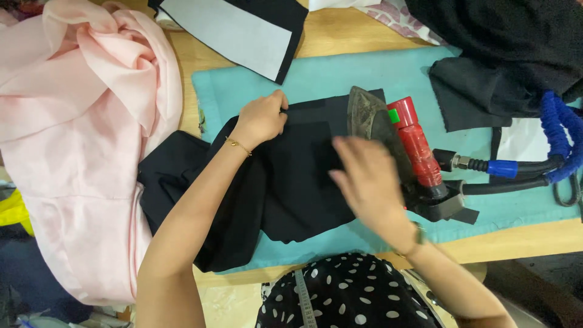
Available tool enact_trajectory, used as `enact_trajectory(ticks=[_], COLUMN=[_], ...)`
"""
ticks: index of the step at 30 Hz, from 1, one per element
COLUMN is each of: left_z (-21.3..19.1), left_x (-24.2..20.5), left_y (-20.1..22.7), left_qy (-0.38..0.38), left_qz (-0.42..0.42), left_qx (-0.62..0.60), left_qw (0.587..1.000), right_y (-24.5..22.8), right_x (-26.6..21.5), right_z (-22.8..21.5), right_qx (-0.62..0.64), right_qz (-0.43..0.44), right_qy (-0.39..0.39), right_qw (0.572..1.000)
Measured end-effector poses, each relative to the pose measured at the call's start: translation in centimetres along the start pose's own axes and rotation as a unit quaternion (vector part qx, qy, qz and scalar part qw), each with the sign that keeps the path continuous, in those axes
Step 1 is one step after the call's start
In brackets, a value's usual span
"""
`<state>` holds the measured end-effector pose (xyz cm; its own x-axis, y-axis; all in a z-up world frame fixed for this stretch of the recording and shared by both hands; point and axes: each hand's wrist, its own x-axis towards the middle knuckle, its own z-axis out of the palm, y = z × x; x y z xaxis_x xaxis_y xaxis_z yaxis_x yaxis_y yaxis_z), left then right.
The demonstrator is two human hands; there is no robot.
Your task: The person irons a piece of black fabric on a table using a steam iron. They then use shears to cut a strip from the fabric and trim the edges. The person continues to iron the fabric and cut additional pieces, handling the material and tools with both hands.
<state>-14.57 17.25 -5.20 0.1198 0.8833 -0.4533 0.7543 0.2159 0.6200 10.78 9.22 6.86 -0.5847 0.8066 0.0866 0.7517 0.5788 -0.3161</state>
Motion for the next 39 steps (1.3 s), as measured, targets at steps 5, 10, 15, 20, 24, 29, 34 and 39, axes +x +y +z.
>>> enact_trajectory(ticks=[5, 10, 15, 20, 24, 29, 34, 39], left_z=[1.0, 0.4, 0.1, -0.2, -0.4, -0.5, -0.4, -0.6], left_x=[0.2, -0.2, -0.4, -0.8, -1.0, -1.4, -1.6, -1.8], left_y=[-1.6, -2.0, -2.4, -2.6, -2.9, -3.1, -2.9, -2.7], left_qy=[0.050, 0.071, 0.116, 0.129, 0.160, 0.173, 0.182, 0.164], left_qz=[-0.009, -0.004, 0.002, 0.002, 0.020, 0.020, 0.023, 0.009], left_qx=[0.048, 0.050, 0.020, 0.042, 0.045, 0.035, 0.020, 0.018], left_qw=[0.998, 0.996, 0.993, 0.991, 0.986, 0.984, 0.983, 0.986], right_y=[0.4, 0.8, 0.8, 0.9, 1.1, 0.8, 0.4, -1.5], right_x=[1.7, 3.4, 3.8, 3.7, 3.8, 3.7, 3.7, 2.5], right_z=[7.1, 9.4, 10.0, 10.0, 10.2, 9.8, 9.4, 5.5], right_qx=[0.063, 0.036, 0.050, 0.055, 0.058, 0.060, 0.063, 0.103], right_qz=[0.011, 0.004, -0.002, 0.001, 0.005, 0.003, 0.000, -0.015], right_qy=[-0.047, -0.039, -0.040, -0.042, -0.048, -0.048, -0.042, -0.055], right_qw=[0.997, 0.999, 0.998, 0.998, 0.997, 0.997, 0.997, 0.993])
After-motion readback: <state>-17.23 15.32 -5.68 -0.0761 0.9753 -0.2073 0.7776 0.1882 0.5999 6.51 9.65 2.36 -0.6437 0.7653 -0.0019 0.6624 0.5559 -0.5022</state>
